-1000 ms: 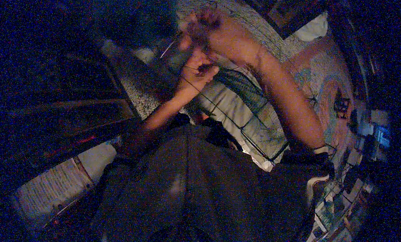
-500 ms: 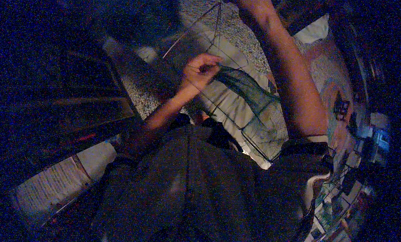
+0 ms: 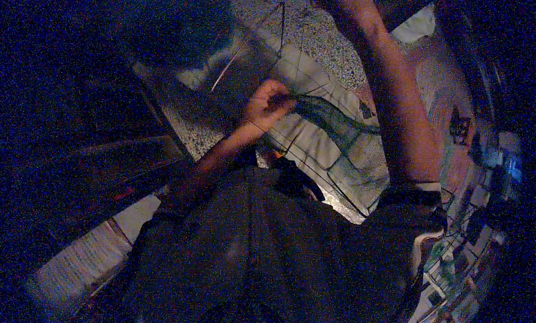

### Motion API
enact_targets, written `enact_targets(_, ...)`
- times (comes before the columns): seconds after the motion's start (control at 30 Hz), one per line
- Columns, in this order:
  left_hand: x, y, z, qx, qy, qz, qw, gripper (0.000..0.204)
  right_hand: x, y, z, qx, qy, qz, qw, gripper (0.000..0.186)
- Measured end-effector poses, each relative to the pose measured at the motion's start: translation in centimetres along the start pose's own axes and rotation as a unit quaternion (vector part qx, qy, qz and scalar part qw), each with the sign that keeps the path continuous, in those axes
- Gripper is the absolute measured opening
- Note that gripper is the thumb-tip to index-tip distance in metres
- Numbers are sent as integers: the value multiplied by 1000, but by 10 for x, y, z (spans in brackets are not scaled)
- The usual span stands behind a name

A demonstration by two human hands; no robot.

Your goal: The person picks up a tangled green fishing net from the floor and begins to untangle it. They then proceed to repair the net by hand, threading a thin line through the mesh and tying knots to secure the structure.

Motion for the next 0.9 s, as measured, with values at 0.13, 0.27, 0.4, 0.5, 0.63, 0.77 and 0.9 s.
enact_targets(0.13, 14, 1, -4, 3, -23, -83, 996, 39, 21, 10, 3, -1, 56, 64, 996, 13)
enact_targets(0.27, 38, -26, 9, -57, -86, -173, 979, 44, 36, 6, 12, 161, 171, 137, 962, 9)
enact_targets(0.4, 80, -60, 22, -142, -146, -348, 915, 41, 63, 24, 19, 229, 70, 55, 969, 23)
enact_targets(0.5, 93, -75, 50, -130, -88, -474, 866, 33, 88, 39, 41, 331, 155, -4, 931, 22)
enact_targets(0.63, 64, -83, 88, -99, -282, -527, 795, 28, 120, 53, 116, 566, 69, -189, 799, 22)
enact_targets(0.77, -59, -87, 120, -181, 35, -370, 910, 15, 103, 70, 178, 606, -41, -248, 755, 20)
enact_targets(0.9, -129, -71, 106, -329, 220, -269, 878, 21, 58, 78, 178, 400, 329, -131, 845, 15)
Point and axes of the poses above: each hand's wrist, its own x-axis away from the middle knuckle, its own y-axis out of the palm, z = x × y, the point moved 9 cm from there along -x, towards the middle knuckle, and after that the axes turned 6 degrees about x, right-handed, at the moved point
